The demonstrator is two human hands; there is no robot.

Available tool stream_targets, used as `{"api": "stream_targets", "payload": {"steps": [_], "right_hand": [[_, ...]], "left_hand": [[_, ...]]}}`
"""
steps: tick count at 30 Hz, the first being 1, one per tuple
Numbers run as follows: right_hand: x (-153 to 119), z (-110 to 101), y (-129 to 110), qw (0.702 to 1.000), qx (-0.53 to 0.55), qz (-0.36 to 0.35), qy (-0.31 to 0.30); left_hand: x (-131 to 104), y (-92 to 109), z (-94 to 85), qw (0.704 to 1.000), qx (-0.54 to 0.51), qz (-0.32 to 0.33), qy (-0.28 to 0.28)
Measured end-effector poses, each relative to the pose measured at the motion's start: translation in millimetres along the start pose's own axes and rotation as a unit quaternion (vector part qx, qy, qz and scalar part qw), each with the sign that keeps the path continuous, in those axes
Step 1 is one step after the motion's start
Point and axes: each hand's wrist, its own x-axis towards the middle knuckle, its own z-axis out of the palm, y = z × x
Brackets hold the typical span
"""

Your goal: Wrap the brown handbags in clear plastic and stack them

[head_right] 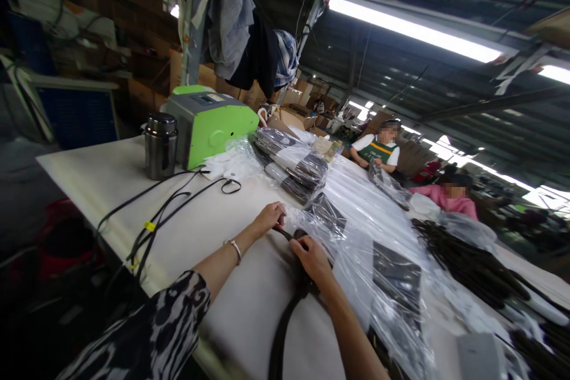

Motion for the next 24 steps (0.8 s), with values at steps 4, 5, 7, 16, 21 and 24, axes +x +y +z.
{"api": "stream_targets", "payload": {"steps": [4, 5, 7, 16, 21, 24], "right_hand": [[-2, -9, 4, 0.992, 0.086, 0.084, -0.029], [-3, -10, 3, 0.988, 0.114, 0.099, -0.033], [-4, -13, 2, 0.977, 0.176, 0.116, -0.042], [-12, -14, 8, 0.944, 0.312, 0.091, 0.058], [-11, -10, 6, 0.947, 0.285, 0.046, 0.138], [-11, -8, 3, 0.954, 0.285, 0.029, 0.087]], "left_hand": [[-3, -9, -9.5, 0.999, 0.028, -0.012, 0.034], [-4, -12, -11.8, 0.999, 0.032, -0.019, 0.04], [-7, -17, -16.4, 0.997, 0.036, -0.039, 0.048], [-25, -13, -4.9, 0.994, -0.078, -0.046, 0.057], [-37, -15, 9.1, 0.994, -0.041, -0.01, 0.1], [-50, -13, 13.8, 0.992, 0.028, 0.033, 0.12]]}}
